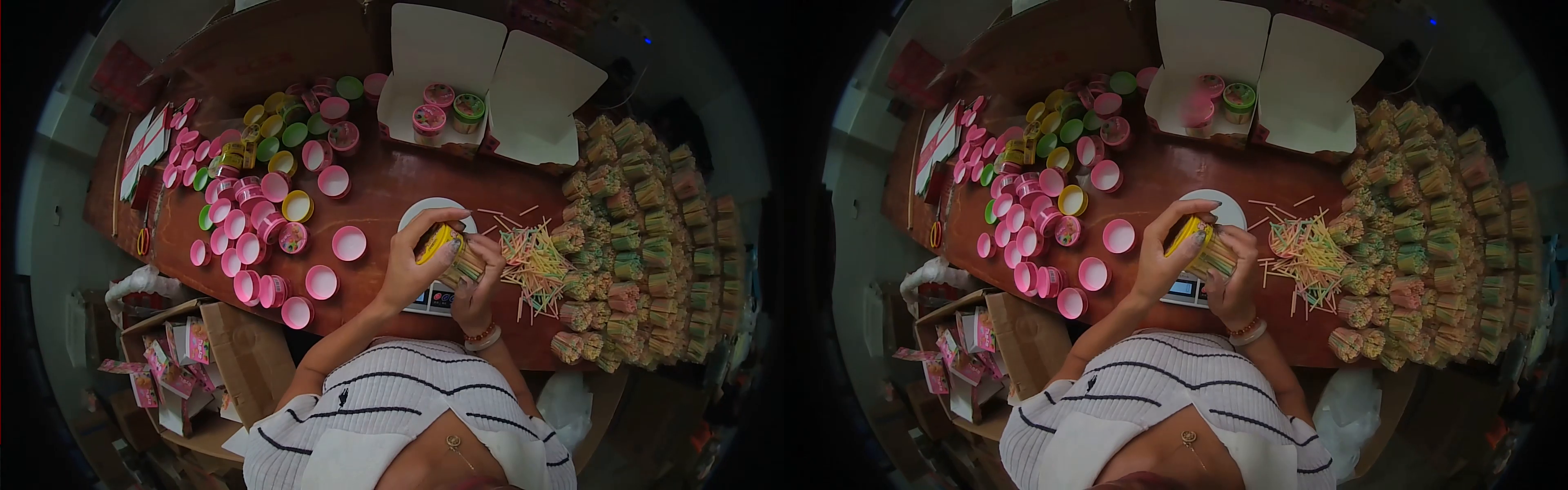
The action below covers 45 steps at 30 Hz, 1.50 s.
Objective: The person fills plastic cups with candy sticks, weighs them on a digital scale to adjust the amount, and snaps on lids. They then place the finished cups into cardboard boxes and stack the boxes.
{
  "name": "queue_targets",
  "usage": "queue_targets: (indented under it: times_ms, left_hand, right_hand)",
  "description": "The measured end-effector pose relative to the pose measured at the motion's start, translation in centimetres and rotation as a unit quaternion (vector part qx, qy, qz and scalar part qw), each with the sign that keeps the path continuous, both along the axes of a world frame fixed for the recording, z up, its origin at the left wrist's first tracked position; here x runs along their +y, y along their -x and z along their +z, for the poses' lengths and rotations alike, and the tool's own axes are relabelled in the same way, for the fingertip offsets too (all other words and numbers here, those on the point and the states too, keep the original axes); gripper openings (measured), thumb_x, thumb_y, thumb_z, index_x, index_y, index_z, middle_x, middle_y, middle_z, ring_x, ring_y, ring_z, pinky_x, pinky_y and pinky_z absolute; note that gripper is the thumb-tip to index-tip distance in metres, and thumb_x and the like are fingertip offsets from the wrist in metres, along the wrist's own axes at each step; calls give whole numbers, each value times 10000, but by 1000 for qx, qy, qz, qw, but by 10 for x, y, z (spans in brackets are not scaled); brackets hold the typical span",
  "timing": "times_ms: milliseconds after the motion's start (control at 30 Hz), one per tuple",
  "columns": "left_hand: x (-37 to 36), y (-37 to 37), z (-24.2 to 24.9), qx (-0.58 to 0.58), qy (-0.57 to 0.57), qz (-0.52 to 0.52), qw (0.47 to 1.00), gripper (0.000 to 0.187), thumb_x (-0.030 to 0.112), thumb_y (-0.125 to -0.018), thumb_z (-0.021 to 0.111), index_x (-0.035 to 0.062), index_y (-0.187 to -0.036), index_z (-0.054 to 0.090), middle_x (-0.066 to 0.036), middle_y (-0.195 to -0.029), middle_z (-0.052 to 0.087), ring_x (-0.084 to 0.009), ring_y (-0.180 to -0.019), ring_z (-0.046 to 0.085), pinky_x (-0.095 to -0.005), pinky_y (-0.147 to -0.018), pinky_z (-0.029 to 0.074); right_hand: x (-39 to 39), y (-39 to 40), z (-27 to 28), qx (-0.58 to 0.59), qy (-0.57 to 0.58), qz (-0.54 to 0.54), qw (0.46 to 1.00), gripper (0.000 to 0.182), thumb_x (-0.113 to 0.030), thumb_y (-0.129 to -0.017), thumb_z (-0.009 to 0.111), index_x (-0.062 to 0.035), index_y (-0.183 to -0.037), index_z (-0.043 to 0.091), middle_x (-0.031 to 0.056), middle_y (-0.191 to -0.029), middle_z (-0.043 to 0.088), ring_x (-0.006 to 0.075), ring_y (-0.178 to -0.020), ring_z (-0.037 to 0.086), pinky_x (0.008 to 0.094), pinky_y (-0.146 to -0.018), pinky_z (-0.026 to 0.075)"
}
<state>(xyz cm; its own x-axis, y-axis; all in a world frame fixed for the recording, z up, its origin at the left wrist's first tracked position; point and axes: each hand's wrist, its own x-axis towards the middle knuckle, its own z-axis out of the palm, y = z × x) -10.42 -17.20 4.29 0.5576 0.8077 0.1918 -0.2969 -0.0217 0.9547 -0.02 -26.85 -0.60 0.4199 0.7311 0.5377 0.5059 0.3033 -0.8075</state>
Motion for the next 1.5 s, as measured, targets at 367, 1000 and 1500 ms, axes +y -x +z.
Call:
queue_targets:
  times_ms: [367,1000,1500]
  left_hand:
    - [13,2,9,-10,-344,-20,939,361,46,-732,737,23,-1092,718,-127,-1034,685,-271,-950,686,-409,-977,560]
    - [12,-18,-9,-8,-103,44,994,477,46,-792,681,-13,-1259,599,-113,-1061,683,-179,-1024,659,-314,-930,511]
    - [70,-50,40,94,-250,-150,952,439,69,-740,663,-4,-1173,660,-107,-1025,702,-173,-939,678,-324,-881,532]
  right_hand:
    - [1,-20,31,506,210,141,825,451,-385,-1118,302,-60,-1332,531,53,-1125,665,124,-993,672,278,-833,556]
    - [8,0,-9,-7,-8,-45,999,483,-411,-1123,295,-52,-1435,377,125,-1433,460,198,-1228,544,339,-1049,456]
    - [9,-64,26,504,142,200,828,345,-202,-1042,586,-6,-1313,502,96,-1236,588,199,-1019,669,336,-871,557]
